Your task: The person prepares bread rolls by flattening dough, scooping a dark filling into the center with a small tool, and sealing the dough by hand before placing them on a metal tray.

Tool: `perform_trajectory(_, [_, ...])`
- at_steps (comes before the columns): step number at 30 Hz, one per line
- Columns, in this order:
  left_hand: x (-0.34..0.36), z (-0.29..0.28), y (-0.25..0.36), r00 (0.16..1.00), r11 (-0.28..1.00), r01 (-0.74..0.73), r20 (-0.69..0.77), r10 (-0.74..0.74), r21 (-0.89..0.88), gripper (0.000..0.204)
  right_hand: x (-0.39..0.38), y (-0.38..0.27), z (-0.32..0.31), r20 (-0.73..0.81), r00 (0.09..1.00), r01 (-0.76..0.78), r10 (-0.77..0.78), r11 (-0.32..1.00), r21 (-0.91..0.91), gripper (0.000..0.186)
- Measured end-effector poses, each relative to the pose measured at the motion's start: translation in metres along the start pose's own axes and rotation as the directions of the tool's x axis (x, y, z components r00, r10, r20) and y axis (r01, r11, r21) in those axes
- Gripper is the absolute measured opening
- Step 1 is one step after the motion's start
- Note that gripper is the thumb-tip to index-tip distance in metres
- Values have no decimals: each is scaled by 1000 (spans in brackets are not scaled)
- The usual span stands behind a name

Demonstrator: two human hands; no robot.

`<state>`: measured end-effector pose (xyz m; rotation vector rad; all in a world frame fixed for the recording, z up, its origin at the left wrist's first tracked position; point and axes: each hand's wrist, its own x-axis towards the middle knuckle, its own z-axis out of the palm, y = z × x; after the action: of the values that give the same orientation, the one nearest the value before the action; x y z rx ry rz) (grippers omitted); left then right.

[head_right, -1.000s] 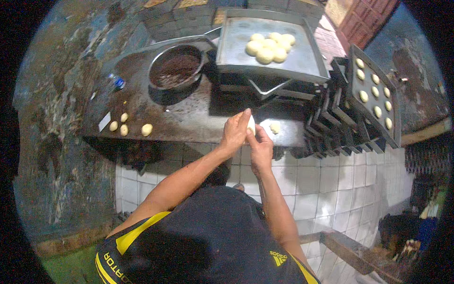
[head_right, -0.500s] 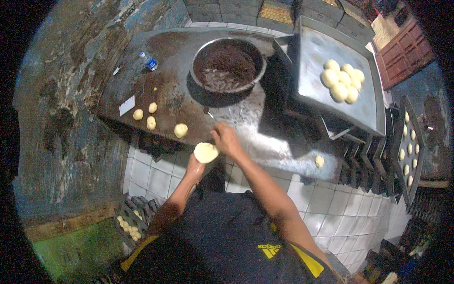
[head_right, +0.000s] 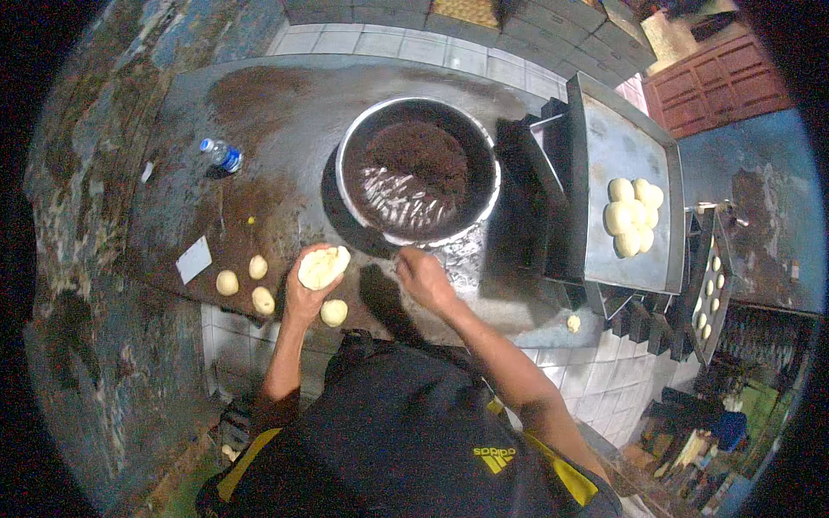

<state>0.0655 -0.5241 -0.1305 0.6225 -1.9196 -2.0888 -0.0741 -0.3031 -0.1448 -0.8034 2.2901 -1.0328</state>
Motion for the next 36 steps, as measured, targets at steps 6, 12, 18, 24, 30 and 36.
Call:
perform_trajectory(6, [88,21,24,1000,1000,-10,19,10,-13,87,114,73,-25,-279,957,-201,81,877,-436,33])
perform_trajectory(12, [126,0,-10,1000,998,14,-6,-13,65,62,146,114,24,-140,968,-247,209,891,-381,9])
perform_trajectory(18, [133,1,-8,994,982,61,-97,-44,179,54,129,46,-44,273,902,-431,334,720,544,31])
perform_trajectory(24, [151,77,-33,992,932,-53,-89,91,358,66,78,-27,-42,-126,978,140,-169,967,-212,34])
perform_trajectory(30, [150,73,-27,929,717,-326,68,364,616,46,25,-36,-38,-122,954,227,-274,925,-304,44])
perform_trajectory(36, [119,69,-12,990,992,-125,67,126,-20,46,31,-45,-43,324,909,-355,262,82,931,13])
